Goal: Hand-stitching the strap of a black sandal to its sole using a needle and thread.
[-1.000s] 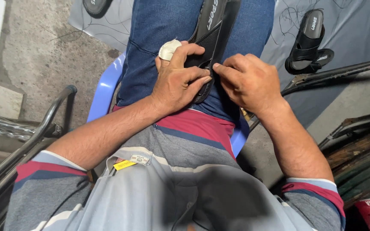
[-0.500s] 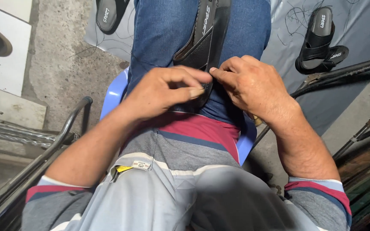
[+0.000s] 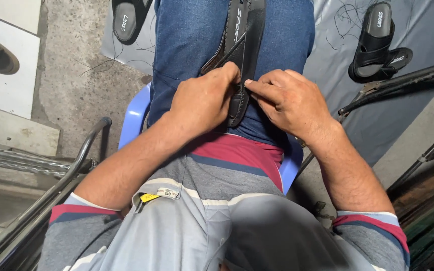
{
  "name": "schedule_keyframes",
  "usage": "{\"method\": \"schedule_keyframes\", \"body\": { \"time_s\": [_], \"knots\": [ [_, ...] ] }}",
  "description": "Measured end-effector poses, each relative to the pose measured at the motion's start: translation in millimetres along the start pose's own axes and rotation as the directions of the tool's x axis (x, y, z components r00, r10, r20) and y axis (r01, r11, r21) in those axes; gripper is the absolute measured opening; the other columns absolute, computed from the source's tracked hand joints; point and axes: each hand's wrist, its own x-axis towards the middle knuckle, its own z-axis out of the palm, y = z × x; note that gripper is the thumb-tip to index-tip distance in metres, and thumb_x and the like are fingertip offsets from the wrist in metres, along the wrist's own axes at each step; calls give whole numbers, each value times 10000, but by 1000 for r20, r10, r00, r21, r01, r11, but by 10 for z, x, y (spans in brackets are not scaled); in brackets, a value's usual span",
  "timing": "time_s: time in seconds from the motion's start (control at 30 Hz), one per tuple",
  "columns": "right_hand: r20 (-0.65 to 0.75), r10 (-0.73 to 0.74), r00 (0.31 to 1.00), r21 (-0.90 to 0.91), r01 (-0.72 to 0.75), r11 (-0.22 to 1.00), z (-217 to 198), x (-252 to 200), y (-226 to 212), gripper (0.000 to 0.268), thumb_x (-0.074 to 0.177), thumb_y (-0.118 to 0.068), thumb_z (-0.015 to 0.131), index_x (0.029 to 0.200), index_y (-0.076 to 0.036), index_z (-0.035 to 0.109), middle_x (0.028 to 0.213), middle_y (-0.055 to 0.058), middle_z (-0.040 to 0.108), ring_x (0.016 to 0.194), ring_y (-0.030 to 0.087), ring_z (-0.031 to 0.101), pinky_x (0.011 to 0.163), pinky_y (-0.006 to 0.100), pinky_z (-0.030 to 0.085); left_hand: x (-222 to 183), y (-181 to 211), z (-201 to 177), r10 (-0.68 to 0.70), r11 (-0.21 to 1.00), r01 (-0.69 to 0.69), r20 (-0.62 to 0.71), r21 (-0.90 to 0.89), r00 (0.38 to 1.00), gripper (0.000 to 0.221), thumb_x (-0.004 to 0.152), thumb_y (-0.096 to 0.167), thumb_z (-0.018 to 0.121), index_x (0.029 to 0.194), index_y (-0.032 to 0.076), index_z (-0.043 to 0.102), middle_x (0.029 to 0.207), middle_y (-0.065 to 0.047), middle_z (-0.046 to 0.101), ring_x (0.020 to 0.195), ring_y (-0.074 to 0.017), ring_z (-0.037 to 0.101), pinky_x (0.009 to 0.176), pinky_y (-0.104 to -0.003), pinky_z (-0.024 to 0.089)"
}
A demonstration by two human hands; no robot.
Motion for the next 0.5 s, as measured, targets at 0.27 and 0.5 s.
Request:
{"method": "schedule_keyframes", "body": {
  "time_s": [0.27, 0.5],
  "knots": [
    [40, 58, 997, -136, -52, 989, -239, -41, -191, 267, 813, -200, 628, 1068, -276, 649, 832, -47, 534, 756, 156, 570, 630, 294, 508, -43, 162, -338, 135, 885, -13, 230, -466, 964, 305, 721, 97, 559, 1020, 119, 509, 741, -80, 663, 653, -306, 658, 622, -400, 501],
    [54, -13, 998, -256, 26, 966, -237, -24, -218, 304, 823, -201, 598, 1100, -315, 649, 847, -57, 550, 730, 142, 565, 611, 264, 513, -78, -10, -117, -19, 964, 25, 26, -265, 999, 242, 768, 160, 617, 999, 175, 548, 778, 4, 676, 655, -261, 652, 563, -388, 483]
  ]
}}
